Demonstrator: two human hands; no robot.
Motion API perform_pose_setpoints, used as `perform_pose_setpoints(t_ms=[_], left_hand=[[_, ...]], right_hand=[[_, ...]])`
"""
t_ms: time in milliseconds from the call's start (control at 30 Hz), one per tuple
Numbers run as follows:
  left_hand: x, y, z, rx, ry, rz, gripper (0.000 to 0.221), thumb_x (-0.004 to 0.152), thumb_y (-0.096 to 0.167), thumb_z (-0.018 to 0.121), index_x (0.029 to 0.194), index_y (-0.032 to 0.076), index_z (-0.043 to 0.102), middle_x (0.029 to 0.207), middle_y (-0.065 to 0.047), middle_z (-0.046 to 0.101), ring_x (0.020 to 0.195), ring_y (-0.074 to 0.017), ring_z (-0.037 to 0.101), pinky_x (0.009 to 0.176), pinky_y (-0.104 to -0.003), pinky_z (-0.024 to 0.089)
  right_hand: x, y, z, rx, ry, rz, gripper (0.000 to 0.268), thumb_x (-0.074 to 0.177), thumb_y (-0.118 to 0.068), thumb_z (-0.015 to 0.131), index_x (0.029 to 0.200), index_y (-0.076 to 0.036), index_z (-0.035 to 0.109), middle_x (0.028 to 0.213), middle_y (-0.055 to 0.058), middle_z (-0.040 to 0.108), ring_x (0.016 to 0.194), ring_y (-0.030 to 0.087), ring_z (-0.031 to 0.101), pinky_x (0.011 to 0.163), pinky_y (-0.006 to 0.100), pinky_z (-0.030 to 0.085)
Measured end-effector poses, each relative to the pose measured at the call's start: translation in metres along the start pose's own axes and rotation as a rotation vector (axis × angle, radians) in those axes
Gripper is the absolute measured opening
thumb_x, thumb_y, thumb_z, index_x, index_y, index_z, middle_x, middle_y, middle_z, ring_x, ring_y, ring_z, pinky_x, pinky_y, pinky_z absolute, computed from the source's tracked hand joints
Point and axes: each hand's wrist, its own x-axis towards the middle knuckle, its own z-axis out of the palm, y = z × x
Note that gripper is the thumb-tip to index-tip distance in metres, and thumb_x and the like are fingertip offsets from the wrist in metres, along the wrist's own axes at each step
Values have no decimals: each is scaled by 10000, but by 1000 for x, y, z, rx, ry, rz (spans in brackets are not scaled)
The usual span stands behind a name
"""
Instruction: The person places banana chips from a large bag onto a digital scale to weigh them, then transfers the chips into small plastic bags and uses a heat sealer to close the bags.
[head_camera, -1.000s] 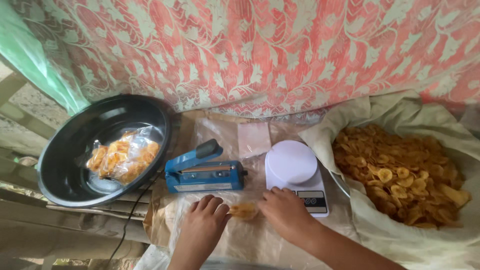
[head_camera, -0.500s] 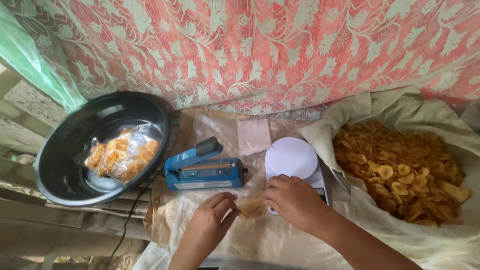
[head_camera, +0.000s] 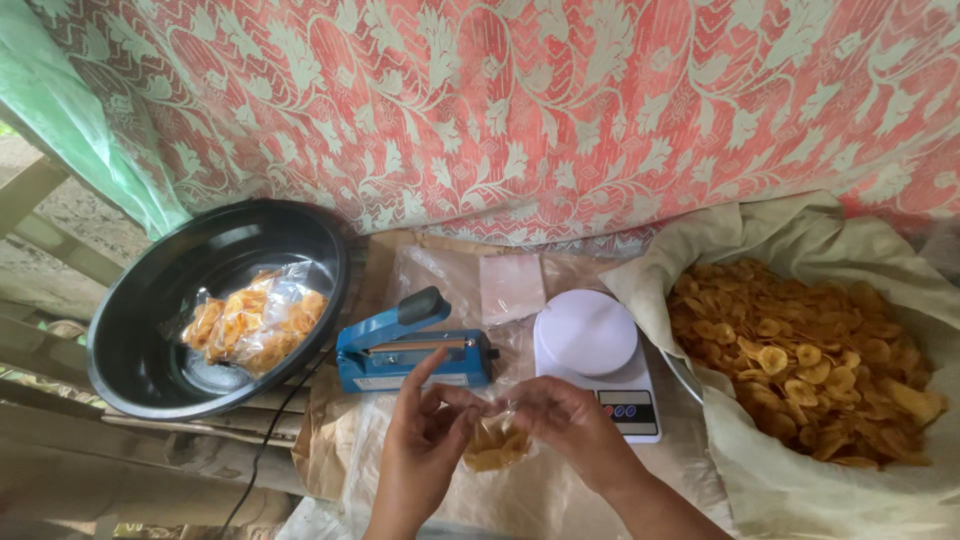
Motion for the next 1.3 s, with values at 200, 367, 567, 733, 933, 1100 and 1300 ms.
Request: perform_pose_setpoints(t_ms=[200, 367, 567, 733, 933, 1100, 1300], left_hand=[[2, -12, 8, -273, 126, -39, 614, 904, -34, 646, 1481, 19, 441, 1081, -170, 750, 1015, -219, 751, 904, -330, 575], [9, -45, 26, -444, 85, -155, 520, 853, 40, 684, 1358, 41, 560, 1143, -118, 784, 1045, -150, 741, 928, -309, 555], [14, -53, 30, -434, 183, -156, 191, 908, 144, 721, 996, -19, 764, 931, -145, 815, 806, -164, 724, 768, -302, 563], [15, -43, 31, -450, 174, -113, 211, 946, 163, 690, 1018, -24, 758, 910, -133, 797, 785, -166, 713, 720, -315, 564], [13, -40, 31, -443, 208, -162, 270, 955, 212, 647, 962, -33, 761, 896, -138, 811, 784, -185, 742, 700, -327, 572], [15, -52, 26, -455, 213, -121, 256, 973, 198, 680, 1002, -43, 761, 898, -139, 785, 790, -171, 718, 760, -321, 566], [29, -59, 16, -452, 275, -110, 287, 988, 218, 665, 1087, -32, 764, 957, -140, 782, 853, -166, 708, 820, -305, 543]], right_hand=[[8, 4, -9, 72, 75, -133, 106, 947, -71, 686, 971, 6, 755, 920, 84, 800, 891, 136, 729, 858, 304, 570], [12, -5, -13, 44, 97, -175, 101, 946, -52, 688, 977, 27, 744, 909, 102, 796, 874, 154, 744, 841, 315, 597], [8, -28, -26, 75, 254, -160, 116, 940, -43, 665, 985, 42, 731, 895, 107, 792, 851, 183, 761, 820, 339, 609], [8, -33, -18, 92, 135, 12, 310, 856, -53, 665, 1163, -82, 702, 1008, 53, 803, 953, 120, 722, 871, 306, 550], [13, -23, -22, 40, 129, -91, 196, 949, -79, 661, 1066, 38, 768, 973, 105, 798, 951, 161, 743, 915, 328, 577], [21, -30, -21, 11, 49, -94, 177, 950, -65, 665, 1043, 43, 771, 959, 118, 811, 939, 193, 775, 903, 345, 603], [49, -43, -26, -208, 27, -75, 190, 926, -101, 693, 1028, 24, 794, 920, 92, 825, 883, 160, 768, 865, 312, 605]])
